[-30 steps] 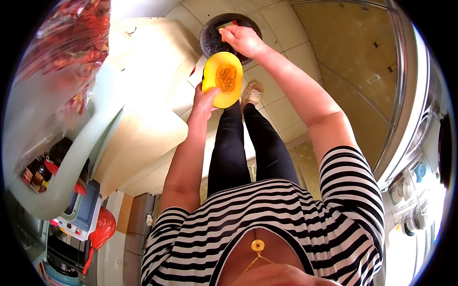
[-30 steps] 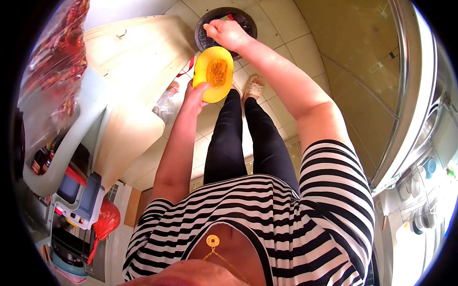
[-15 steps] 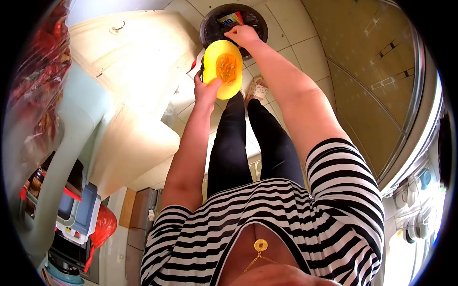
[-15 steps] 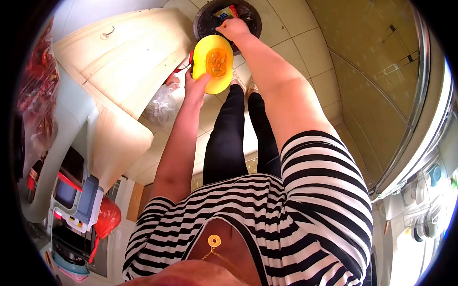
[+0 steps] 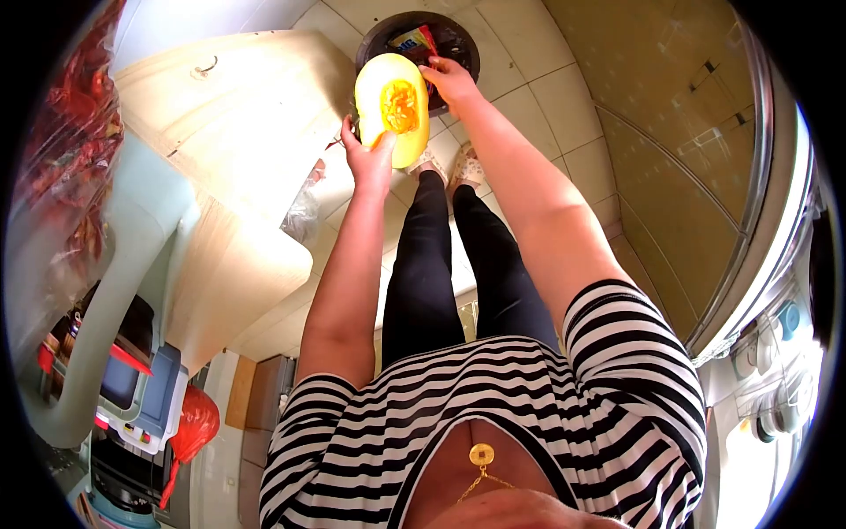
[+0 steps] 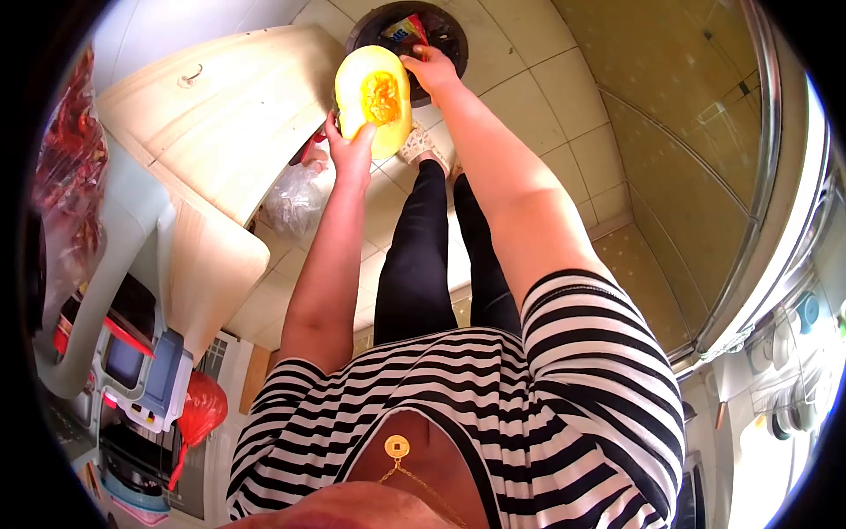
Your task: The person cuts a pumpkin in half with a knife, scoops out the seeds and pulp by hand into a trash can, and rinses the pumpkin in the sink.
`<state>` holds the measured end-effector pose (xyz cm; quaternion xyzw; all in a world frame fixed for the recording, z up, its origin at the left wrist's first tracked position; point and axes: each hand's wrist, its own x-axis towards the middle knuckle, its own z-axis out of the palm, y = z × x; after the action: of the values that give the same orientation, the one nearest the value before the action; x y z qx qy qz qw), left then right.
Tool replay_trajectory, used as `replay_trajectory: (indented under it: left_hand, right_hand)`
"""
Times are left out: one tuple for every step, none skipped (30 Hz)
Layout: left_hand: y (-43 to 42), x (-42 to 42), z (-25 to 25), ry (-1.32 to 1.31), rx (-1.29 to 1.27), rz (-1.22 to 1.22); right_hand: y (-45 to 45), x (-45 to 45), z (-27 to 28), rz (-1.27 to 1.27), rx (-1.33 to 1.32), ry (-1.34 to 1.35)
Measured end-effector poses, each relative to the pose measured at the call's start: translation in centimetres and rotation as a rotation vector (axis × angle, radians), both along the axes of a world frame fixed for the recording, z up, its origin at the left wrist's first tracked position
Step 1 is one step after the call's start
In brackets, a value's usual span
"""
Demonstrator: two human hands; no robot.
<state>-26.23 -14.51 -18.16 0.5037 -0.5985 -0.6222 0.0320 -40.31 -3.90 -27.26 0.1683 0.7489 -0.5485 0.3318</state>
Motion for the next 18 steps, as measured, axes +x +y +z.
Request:
replay_trajectory:
  left_hand:
    - [0.0,-0.3,0.4,0.015,0.018,-0.001]
    - [0.2,-0.5,0.4,0.018,0.018,-0.001]
    - [0.3,-0.6,0.4,0.056,0.033,0.019]
    - [0.5,-0.9,0.3,0.096,0.048,0.039]
    - [0.7,-1.1,0.2,0.100,0.049,0.038]
    - [0.9,-1.2,0.2,0.133,0.050,0.040]
    - [1.1,-1.3,0.0,0.165,0.051,0.041]
    - [1.1,-1.3,-0.1,0.165,0.051,0.039]
    - [1.1,-1.3,-0.2,0.194,0.007,0.004]
    - [1.1,-1.4,-0.2,0.222,-0.036,-0.030]
    - [1.2,-1.3,-0.2,0.223,-0.036,-0.031]
    - [1.2,-1.3,0.3,0.227,-0.099,-0.110]
    - [1.3,-1.2,0.8,0.230,-0.162,-0.190]
    - [1.4,-1.2,1.1,0.229,-0.164,-0.193]
    - [1.7,-1.1,1.4,0.195,-0.145,-0.142]
    - [2.0,-1.3,1.4,0.168,-0.125,-0.086]
    - [2.3,-1.4,1.2,0.181,-0.043,0.000]
    - [2.4,-1.4,1.5,0.177,-0.040,0.001]
  right_hand:
    - [0.4,0.4,1.2,-0.109,-0.121,-0.166]
    - [0.7,1.0,2.5,-0.218,-0.241,-0.332]
    - [0.9,1.9,3.3,-0.239,-0.325,-0.374]
    - [0.9,2.6,4.8,-0.260,-0.409,-0.412]
    - [0.9,3.0,6.3,-0.230,-0.437,-0.486]
    - [1.1,4.2,6.2,-0.195,-0.456,-0.467]
    - [1.1,5.4,6.0,-0.144,-0.469,-0.441]
    - [1.2,6.4,5.8,-0.093,-0.482,-0.417]
    - [0.8,6.4,7.9,-0.278,-0.658,-0.524]
    - [0.7,6.4,7.4,-0.279,-0.658,-0.523]
    - [0.7,6.3,6.5,-0.251,-0.557,-0.489]
    - [0.7,6.0,5.9,-0.223,-0.458,-0.456]
    - [0.6,5.8,5.3,-0.193,-0.454,-0.393]
    - [0.7,5.9,5.0,-0.196,-0.457,-0.393]
    - [0.8,5.5,5.7,-0.122,-0.376,-0.367]
    - [0.9,4.9,6.1,-0.045,-0.294,-0.335]
    - [1.2,5.5,3.1,0.088,-0.153,-0.203]
    - [1.3,5.1,3.2,0.088,-0.150,-0.206]
